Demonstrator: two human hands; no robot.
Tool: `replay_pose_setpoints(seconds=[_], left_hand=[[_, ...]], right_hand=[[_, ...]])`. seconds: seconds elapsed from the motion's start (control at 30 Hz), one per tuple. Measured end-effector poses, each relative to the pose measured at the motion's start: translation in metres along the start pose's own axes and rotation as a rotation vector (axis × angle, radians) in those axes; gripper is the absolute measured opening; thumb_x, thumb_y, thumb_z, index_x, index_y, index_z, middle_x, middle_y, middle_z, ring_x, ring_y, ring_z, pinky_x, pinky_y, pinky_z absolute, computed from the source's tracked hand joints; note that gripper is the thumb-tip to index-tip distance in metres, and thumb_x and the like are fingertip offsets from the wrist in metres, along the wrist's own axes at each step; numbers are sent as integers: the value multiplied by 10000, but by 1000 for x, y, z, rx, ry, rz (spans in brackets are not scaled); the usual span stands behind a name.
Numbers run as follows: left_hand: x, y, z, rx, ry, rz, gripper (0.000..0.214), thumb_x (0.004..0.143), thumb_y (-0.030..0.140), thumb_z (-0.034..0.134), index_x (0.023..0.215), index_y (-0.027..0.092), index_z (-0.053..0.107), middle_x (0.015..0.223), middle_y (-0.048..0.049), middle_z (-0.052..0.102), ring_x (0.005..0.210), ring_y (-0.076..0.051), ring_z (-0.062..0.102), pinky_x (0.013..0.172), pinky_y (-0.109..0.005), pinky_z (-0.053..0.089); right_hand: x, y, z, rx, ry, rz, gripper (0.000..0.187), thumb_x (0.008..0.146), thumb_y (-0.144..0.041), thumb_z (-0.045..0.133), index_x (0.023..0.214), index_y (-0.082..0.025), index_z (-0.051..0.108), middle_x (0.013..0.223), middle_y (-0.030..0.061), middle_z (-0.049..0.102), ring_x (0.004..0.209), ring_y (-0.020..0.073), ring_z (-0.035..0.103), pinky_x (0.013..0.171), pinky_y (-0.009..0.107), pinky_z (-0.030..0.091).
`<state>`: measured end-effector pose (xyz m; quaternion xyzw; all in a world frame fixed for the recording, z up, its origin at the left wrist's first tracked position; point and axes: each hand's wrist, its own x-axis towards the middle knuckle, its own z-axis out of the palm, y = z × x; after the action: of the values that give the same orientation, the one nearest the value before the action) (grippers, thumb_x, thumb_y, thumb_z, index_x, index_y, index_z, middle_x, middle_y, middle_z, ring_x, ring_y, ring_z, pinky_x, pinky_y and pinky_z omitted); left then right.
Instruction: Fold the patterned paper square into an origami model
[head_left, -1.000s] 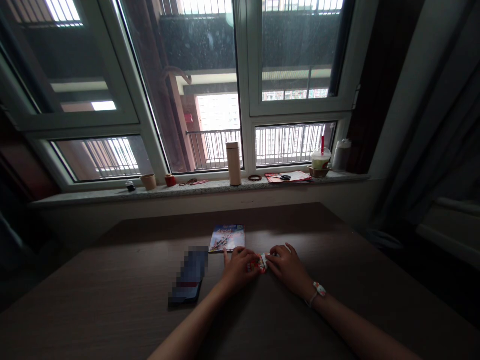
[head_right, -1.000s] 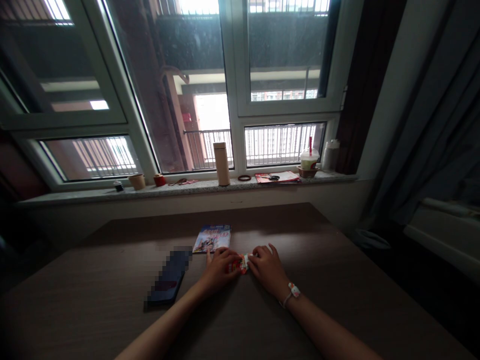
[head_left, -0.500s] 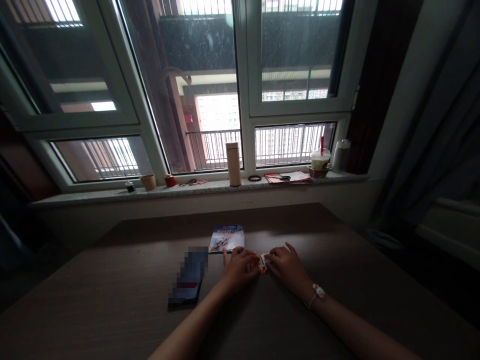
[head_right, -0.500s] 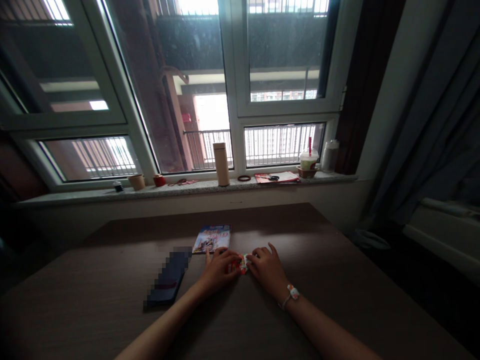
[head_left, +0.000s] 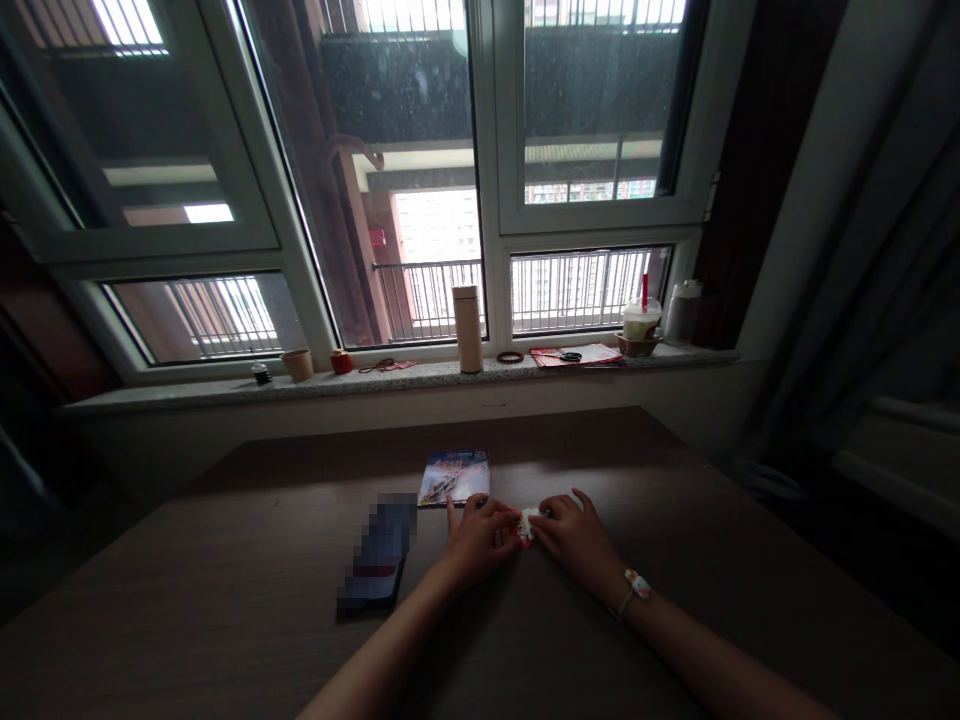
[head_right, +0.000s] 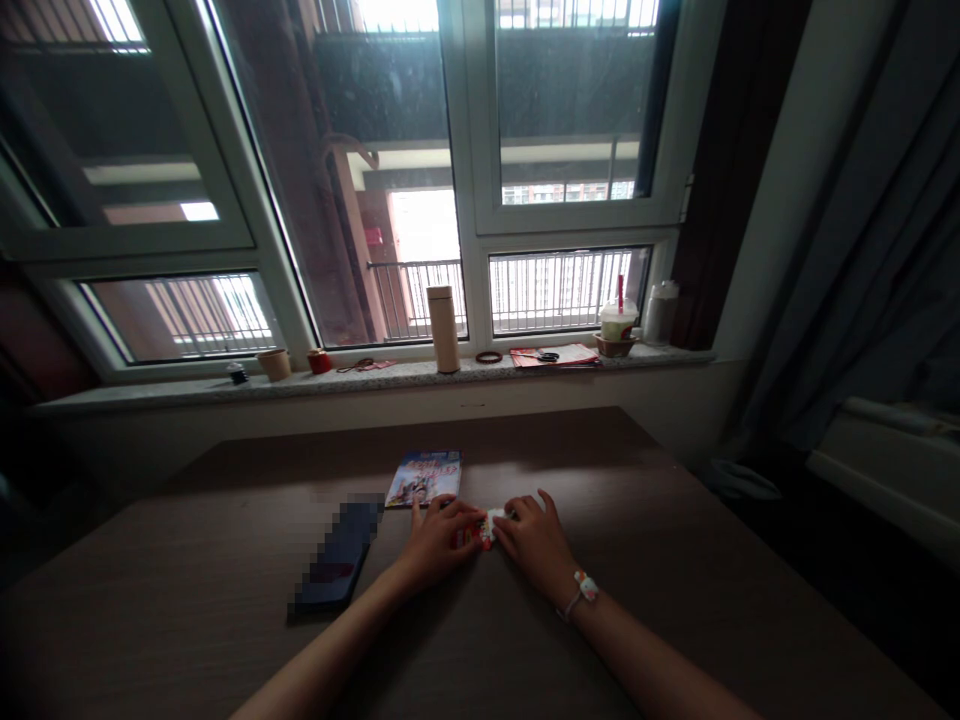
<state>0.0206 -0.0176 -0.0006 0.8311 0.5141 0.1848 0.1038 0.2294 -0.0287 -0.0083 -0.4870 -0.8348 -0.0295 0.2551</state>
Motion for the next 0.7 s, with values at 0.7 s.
replay_pose_setpoints(seconds=[0.7], left_hand=[[0, 2, -4, 18, -41, -10, 361, 858, 475, 607, 1210, 394, 619, 1305, 19, 599, 1314, -335, 342, 1079, -724, -97]], right_hand=[[0, -4, -4, 15, -12, 55, 202, 932, -316, 535, 1039, -335, 705, 1041, 18, 668, 1040, 196, 574, 1104, 501, 214]])
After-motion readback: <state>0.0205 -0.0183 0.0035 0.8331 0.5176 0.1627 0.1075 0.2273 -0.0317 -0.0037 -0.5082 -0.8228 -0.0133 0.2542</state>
